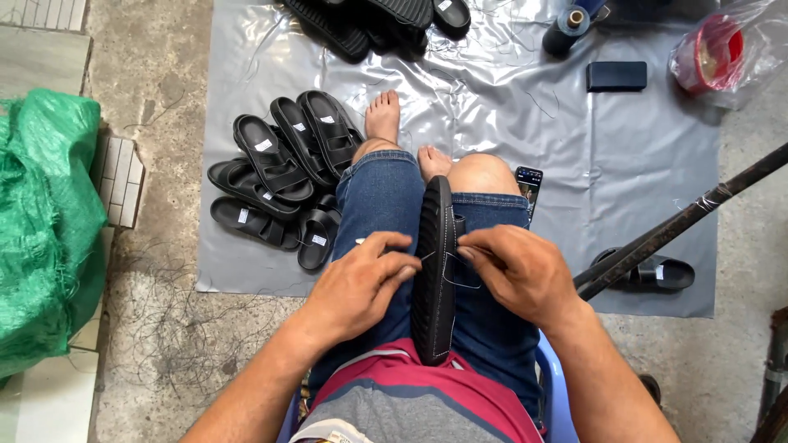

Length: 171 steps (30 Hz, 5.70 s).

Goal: Hand-stitching the sole of a black sandal using a needle and thread

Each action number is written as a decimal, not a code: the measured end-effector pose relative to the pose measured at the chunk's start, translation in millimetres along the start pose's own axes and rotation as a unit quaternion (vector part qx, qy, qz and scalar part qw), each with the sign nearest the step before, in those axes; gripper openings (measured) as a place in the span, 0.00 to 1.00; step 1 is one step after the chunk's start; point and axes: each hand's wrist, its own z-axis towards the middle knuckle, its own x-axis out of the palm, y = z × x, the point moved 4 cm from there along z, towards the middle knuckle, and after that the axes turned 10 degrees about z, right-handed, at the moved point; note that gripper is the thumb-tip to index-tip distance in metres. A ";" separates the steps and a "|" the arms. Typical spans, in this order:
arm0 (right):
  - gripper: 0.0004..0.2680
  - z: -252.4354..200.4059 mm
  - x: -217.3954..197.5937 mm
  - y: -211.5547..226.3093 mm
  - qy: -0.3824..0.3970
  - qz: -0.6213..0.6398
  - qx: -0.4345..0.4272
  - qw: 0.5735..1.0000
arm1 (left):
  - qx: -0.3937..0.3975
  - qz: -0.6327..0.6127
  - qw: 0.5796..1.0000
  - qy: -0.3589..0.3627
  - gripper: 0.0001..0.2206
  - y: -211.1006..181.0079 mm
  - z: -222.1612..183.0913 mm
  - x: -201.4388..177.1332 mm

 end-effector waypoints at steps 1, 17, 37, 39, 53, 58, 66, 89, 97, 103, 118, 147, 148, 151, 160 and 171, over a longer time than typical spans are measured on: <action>0.04 2.8 2.4 -1.3 -0.002 -0.001 0.000 1.000 | 0.002 0.001 1.000 0.000 0.10 -5.9 -0.6 -14.1; 0.03 -5.4 14.0 -6.5 -0.090 0.072 0.110 0.987 | -0.001 -0.045 0.999 -0.011 0.19 1.3 6.0 4.8; 0.05 -32.2 34.8 29.7 -0.119 0.213 0.107 0.964 | -0.025 -0.058 0.984 -0.169 0.28 -22.7 -38.8 43.8; 0.05 -43.4 41.2 19.5 -0.073 0.221 0.173 0.957 | -0.036 -0.060 0.980 -0.185 0.27 -21.7 -47.9 55.9; 0.04 -72.8 24.4 0.0 -0.074 0.307 0.341 0.886 | -0.233 -0.215 0.948 -0.041 0.20 4.7 -26.6 54.2; 0.06 -93.3 -15.3 -28.1 -0.020 0.279 0.472 0.836 | -0.270 -0.383 0.872 -0.144 0.15 78.5 -38.2 10.4; 0.15 -40.4 -34.8 4.0 0.156 -0.040 0.148 0.976 | -0.027 -0.023 0.991 -0.132 0.19 32.6 -12.7 -19.7; 0.15 -3.2 -14.5 1.7 0.174 -0.103 0.044 0.978 | 0.039 -0.163 0.977 -0.129 0.27 -3.5 9.8 17.7; 0.16 -1.9 -10.6 11.2 0.195 -0.188 0.064 0.960 | 0.018 -0.169 0.980 -0.105 0.26 -1.1 14.7 17.1; 0.16 -9.8 -5.0 8.0 0.191 -0.244 0.078 0.947 | -0.032 -0.189 0.976 -0.108 0.27 5.2 19.5 25.0; 0.08 -9.4 5.8 -13.4 0.046 -0.134 -0.022 0.990 | -0.036 -0.153 0.981 -0.114 0.27 9.2 24.0 37.6; 0.15 2.5 -4.7 14.4 0.056 -0.063 0.011 0.996 | -0.081 -0.147 0.982 -0.085 0.14 20.1 17.3 29.7; 0.15 0.6 -3.9 11.7 0.055 -0.063 0.010 0.996 | -0.081 -0.145 0.982 -0.085 0.14 17.4 18.5 29.2; 0.15 -4.0 -2.3 7.9 0.043 -0.081 -0.002 0.996 | -0.043 -0.079 0.994 -0.069 0.16 3.1 19.9 24.6; 0.20 -8.8 -18.8 3.7 0.126 -0.053 0.045 0.990 | -0.021 -0.076 0.996 0.046 0.26 -21.9 24.7 -6.6; 0.20 -20.2 -47.9 11.1 0.108 -0.051 0.041 0.992 | 0.021 0.024 0.996 -0.082 0.23 -34.1 26.6 10.4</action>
